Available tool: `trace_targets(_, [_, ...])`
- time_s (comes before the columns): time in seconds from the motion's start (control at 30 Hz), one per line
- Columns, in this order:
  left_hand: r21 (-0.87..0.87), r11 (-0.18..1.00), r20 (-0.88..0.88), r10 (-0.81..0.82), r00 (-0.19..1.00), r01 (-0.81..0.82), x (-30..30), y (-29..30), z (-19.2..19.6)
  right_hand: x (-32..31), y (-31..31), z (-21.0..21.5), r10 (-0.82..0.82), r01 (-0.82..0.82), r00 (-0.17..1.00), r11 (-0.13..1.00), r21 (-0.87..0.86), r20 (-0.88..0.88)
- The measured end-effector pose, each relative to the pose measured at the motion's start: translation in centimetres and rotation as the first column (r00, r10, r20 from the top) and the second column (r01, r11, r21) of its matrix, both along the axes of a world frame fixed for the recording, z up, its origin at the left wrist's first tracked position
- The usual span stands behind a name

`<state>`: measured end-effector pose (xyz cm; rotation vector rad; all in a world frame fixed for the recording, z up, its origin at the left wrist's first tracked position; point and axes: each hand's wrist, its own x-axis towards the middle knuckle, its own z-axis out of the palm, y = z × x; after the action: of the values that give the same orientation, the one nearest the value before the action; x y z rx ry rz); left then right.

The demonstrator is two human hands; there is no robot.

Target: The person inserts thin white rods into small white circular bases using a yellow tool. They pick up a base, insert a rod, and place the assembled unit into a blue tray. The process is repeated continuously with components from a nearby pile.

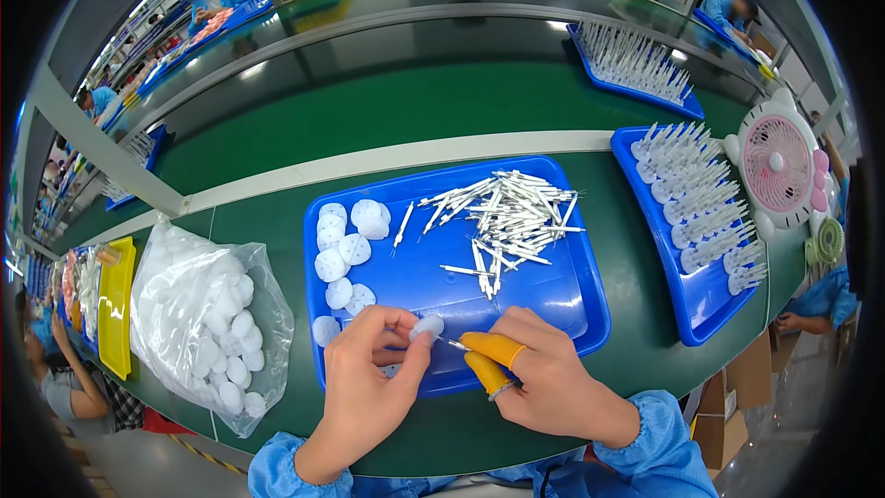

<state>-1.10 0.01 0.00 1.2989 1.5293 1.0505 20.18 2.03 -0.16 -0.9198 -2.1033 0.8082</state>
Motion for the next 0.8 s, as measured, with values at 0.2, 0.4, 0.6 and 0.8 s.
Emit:
trace_targets(0.2, [0.034,0.998,-0.048,-0.056,0.997,0.058,0.29,-0.11,0.63,0.26,0.26,-0.31,0.033,-0.030,0.995,0.999,-0.029,0.095])
trace_targets(0.4, [0.105,0.988,-0.172,-0.091,0.981,0.110,0.41,-0.32,-0.10,-0.21,0.18,-0.59,0.032,-0.032,0.995,0.999,-0.002,0.097])
trace_targets(0.6, [0.138,0.983,-0.215,-0.085,0.973,0.117,0.20,-0.10,0.48,0.09,0.14,-0.48,-0.008,0.013,0.995,0.998,-0.057,0.100])
trace_targets(0.8, [0.042,0.996,-0.086,-0.078,0.993,0.082,-0.03,-0.22,0.45,0.24,0.31,-0.34,0.030,-0.029,0.999,0.999,-0.043,0.043])
